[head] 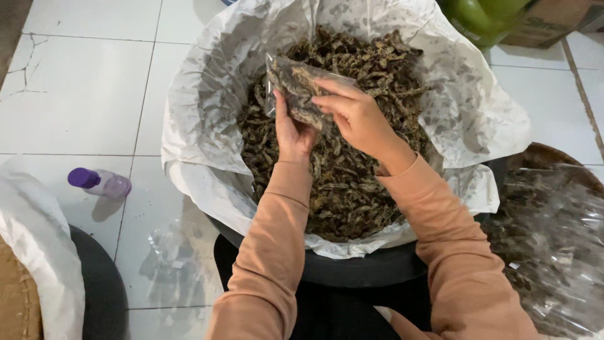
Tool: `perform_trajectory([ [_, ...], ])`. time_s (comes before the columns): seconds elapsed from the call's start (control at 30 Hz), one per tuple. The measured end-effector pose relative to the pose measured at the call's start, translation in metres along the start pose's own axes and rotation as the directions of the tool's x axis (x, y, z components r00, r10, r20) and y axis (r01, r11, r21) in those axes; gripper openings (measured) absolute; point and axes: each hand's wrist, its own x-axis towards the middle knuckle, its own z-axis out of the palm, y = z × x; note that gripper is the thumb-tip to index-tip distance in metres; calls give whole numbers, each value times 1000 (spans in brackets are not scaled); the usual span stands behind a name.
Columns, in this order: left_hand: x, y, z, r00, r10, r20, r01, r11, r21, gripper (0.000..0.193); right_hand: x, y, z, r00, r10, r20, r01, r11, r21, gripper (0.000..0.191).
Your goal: The person sits on the floor in front of a large paper-lined basin filled with dried sea cucumber pieces. They open a small clear plastic bag, pick pieces from the basin by hand, place them into the bag, then set the filled bag onto a woven tray beside them and take a new empty bag, repeating the cycle.
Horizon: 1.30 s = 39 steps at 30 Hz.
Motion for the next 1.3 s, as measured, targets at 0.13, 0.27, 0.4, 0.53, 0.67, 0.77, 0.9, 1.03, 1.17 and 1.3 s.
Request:
perform_trajectory([
  [0.13, 8, 27, -8, 981, 150, -126, -156, 987, -38, 64, -10, 55, 24, 960, 133, -246, -146, 989, -35, 25],
  [0.27, 24, 56, -27, 942, 278, -188, -302, 947, -110, 62, -43, 100, 76, 997, 62, 50, -41, 936, -351, 49],
  [0.4, 32, 56, -39, 959, 251, -129, -264, 960, -95, 59, -61, 115, 101, 934, 113, 338, 138, 760, -635, 38],
  [0.53, 35, 54, -37, 958, 235, -164, -248, 966, -68, 58, -33, 116, 61, 939, 341, 36, -317, 903, -289, 17],
  [0.67, 33, 50, -27, 969, 193, -153, -211, 971, -113, 58, -8, 73, -14, 977, 197, -88, -175, 962, 208, 20],
  [0.77, 23, 34, -15, 964, 226, -138, -237, 969, -67, 59, -4, 32, -35, 998, 50, -27, -48, 995, 85, 16],
  [0.9, 6, 0, -6, 993, 16, -114, -17, 1000, -13, 62, 7, 6, -7, 971, -91, -221, 12, 941, -338, 17],
  [1.03, 7, -4, -15, 994, 47, -94, -54, 996, -74, 62, 10, 19, -11, 944, -323, -66, 267, 866, -422, 18],
  [1.17, 23, 26, -30, 970, 167, -177, -187, 977, -103, 63, -4, 58, -22, 929, 247, -275, -244, 969, 44, 18],
  [1.3, 31, 35, -37, 967, 233, -104, -245, 963, -114, 62, -23, 106, 17, 800, 598, -57, -579, 743, -335, 43],
])
